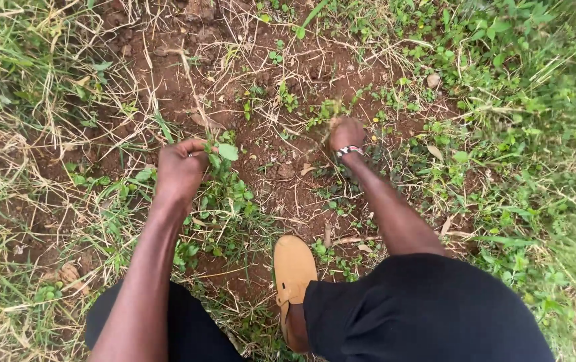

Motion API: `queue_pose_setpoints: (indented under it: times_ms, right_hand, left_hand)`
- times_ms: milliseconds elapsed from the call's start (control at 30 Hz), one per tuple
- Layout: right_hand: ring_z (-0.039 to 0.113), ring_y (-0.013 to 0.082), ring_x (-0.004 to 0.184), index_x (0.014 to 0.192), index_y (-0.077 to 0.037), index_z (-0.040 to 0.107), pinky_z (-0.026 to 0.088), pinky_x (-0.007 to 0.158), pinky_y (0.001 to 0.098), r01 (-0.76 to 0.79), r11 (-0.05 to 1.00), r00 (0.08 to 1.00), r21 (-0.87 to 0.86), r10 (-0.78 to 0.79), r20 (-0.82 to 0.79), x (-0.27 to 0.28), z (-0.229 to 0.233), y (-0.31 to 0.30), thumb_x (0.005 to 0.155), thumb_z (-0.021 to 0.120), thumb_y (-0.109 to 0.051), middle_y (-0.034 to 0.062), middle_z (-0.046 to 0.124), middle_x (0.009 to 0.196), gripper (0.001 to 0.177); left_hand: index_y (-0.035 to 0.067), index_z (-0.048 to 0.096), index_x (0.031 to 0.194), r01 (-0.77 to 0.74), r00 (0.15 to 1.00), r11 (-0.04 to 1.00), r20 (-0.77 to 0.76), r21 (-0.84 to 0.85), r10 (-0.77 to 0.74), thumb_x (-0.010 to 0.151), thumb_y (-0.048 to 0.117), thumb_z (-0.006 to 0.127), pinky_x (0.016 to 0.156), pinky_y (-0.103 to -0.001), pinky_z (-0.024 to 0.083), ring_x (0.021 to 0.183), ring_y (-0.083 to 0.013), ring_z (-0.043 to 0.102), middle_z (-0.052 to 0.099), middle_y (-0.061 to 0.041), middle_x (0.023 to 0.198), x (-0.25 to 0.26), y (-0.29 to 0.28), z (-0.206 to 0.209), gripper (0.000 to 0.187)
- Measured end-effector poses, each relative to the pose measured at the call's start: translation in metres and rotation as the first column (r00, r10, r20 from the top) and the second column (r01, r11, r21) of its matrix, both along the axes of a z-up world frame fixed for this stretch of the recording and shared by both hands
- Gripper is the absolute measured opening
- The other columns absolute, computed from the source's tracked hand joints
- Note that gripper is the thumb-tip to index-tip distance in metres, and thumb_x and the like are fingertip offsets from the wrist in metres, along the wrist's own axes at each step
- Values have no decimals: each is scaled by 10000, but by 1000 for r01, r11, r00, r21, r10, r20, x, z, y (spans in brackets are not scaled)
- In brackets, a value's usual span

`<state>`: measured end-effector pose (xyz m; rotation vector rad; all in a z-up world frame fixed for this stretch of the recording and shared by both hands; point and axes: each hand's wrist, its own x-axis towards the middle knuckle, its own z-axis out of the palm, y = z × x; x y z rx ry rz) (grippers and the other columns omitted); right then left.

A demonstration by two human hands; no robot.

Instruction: Pulling weeds and small plants out of the soil by hand in a garden bed.

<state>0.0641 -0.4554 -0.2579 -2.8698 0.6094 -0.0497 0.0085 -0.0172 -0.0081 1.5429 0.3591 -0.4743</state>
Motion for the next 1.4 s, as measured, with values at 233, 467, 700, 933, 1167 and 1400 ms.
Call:
queue_pose_setpoints:
  times_ms: [233,467,700,933,1167,1400]
  right_hand:
    - [740,104,739,927,-164,748,614,580,362,20,921,994,389,-59,90,-58,157,-18,967,537,-155,-21,724,836,215]
    - [626,203,713,904,-17,725,553,693,326,-210,962,971,174,186,147,-94,252,39,1074,668,-195,186,719,870,253]
    - [724,147,1003,1294,-46,662,635,752,250,-580,624,801,523,320,507,-121,310,118,1065,553,-92,169,717,1214,258]
    - [727,157,905,1246,-8,652,596,772,314,-592,717,789,369,424,444,-129,309,112,1009,542,-2,142,756,1089,261]
    - [693,90,678,1294,-64,613,583,526,214,-59,693,968,718,214,-127,-154,253,128,988,521,16,71,747,936,330]
    - [722,212,916,1307,-147,639,596,847,416,-291,758,821,584,511,-255,-177,166,172,955,560,-24,94,743,1100,381]
  left_hand:
    - [41,730,910,-18,998,999,-65,-45,15,887,-75,511,539,-258,565,630,-97,688,745,-31,857,7,-12,8,249]
    - [27,746,914,124,992,979,18,-163,-123,926,-45,540,543,-247,506,586,-84,601,736,-68,785,19,-66,29,219]
    - [34,734,948,136,989,982,-45,-128,-143,912,-98,568,536,-297,427,595,-105,511,686,-97,802,-1,-93,-13,215]
    - [43,728,857,208,974,928,-21,-310,-226,904,-92,472,558,-286,594,629,-124,725,768,-117,796,-13,-97,41,293]
    - [51,728,882,76,997,964,-15,-254,-82,944,-73,398,462,-290,436,512,-103,580,745,-87,733,-17,-83,56,358]
    - [31,712,849,105,994,990,8,-94,-105,916,-69,488,480,-277,419,493,-99,466,653,-43,686,-25,-84,37,254]
